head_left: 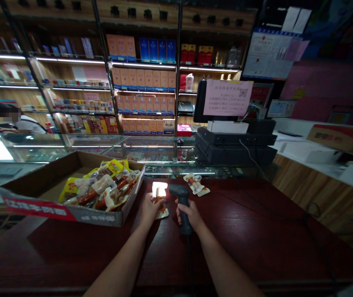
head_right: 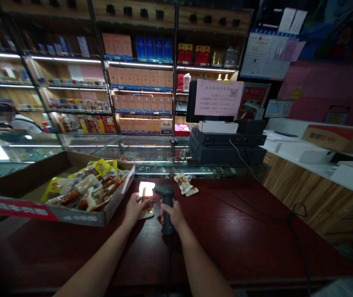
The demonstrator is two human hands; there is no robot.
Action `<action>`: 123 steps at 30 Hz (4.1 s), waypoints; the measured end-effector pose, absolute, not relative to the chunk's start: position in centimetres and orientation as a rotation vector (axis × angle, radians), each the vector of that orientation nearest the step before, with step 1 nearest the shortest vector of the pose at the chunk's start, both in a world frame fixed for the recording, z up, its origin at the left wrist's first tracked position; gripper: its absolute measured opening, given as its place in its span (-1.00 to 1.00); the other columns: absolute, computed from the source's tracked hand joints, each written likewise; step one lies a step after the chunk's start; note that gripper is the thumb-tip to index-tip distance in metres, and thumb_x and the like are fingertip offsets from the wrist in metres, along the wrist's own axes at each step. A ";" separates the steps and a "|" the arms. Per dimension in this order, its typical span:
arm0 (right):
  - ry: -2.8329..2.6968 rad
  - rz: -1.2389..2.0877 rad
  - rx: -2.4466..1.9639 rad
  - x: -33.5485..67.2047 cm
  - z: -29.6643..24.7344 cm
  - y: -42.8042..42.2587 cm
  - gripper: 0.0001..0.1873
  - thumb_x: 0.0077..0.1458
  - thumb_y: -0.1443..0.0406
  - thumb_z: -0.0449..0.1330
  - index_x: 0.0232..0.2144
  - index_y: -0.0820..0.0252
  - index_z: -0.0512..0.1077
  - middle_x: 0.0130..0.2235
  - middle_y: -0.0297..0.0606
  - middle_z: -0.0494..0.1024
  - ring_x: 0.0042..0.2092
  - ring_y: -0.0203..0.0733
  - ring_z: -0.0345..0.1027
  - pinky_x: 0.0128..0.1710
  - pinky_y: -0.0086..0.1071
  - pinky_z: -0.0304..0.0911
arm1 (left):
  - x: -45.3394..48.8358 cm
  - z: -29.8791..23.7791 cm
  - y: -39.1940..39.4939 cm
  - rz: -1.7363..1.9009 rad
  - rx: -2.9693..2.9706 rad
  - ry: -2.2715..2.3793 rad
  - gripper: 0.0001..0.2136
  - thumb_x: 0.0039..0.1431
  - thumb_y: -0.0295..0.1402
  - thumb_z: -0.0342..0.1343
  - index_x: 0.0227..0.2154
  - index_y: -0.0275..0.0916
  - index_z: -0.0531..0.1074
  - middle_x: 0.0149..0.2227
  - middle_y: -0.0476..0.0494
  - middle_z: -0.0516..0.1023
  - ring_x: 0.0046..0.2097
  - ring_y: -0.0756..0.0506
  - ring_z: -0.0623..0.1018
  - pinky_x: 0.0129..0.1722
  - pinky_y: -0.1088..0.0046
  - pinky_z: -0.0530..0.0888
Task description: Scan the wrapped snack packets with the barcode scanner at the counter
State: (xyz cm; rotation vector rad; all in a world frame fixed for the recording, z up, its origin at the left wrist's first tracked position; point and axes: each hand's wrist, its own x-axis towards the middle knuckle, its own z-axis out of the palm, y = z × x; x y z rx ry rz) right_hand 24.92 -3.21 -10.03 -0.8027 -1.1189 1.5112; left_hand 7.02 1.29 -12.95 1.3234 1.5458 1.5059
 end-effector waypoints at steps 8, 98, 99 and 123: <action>-0.953 1.437 -0.880 28.0 -7.6 -2.1 -0.54 -0.25 0.10 0.31 -0.32 0.24 0.32 -0.69 -0.46 0.40 -0.73 -0.33 0.22 -0.78 -0.49 0.17 | 9.9 -12.9 4.4 1.391 1.081 1.357 -0.72 -0.31 -0.31 0.26 -0.46 -0.32 0.41 -0.49 -0.13 0.54 -0.44 -0.12 0.54 -0.40 0.37 0.44; -1.047 1.524 -0.653 26.3 -10.4 -4.6 -0.56 -0.16 0.14 0.29 -0.24 0.27 0.35 -0.63 -0.42 0.43 -0.71 -0.35 0.25 -0.74 -0.48 0.21 | 4.1 -12.2 0.4 1.494 1.636 1.668 -0.76 -0.01 -0.34 -0.02 -0.36 -0.26 0.52 -0.12 -0.26 0.53 0.01 -0.19 0.46 0.09 0.22 0.29; -1.049 1.530 -0.649 26.3 -10.4 -4.5 -0.56 -0.16 0.14 0.29 -0.24 0.27 0.35 -0.63 -0.42 0.43 -0.71 -0.35 0.24 -0.75 -0.48 0.21 | 4.1 -11.9 0.3 1.444 1.677 1.814 -0.72 0.02 -0.28 -0.03 -0.32 -0.30 0.50 -0.12 -0.32 0.51 0.00 -0.21 0.46 0.06 0.22 0.30; -1.123 1.438 -0.836 26.2 -10.4 -4.5 -0.59 -0.16 0.14 0.28 -0.28 0.24 0.31 -0.65 -0.46 0.41 -0.71 -0.34 0.25 -0.75 -0.50 0.18 | 4.4 -11.5 1.5 1.418 1.394 1.524 -0.68 -0.33 -0.31 0.23 -0.40 -0.24 0.41 -0.47 0.00 0.48 -0.45 -0.05 0.45 -0.45 0.47 0.35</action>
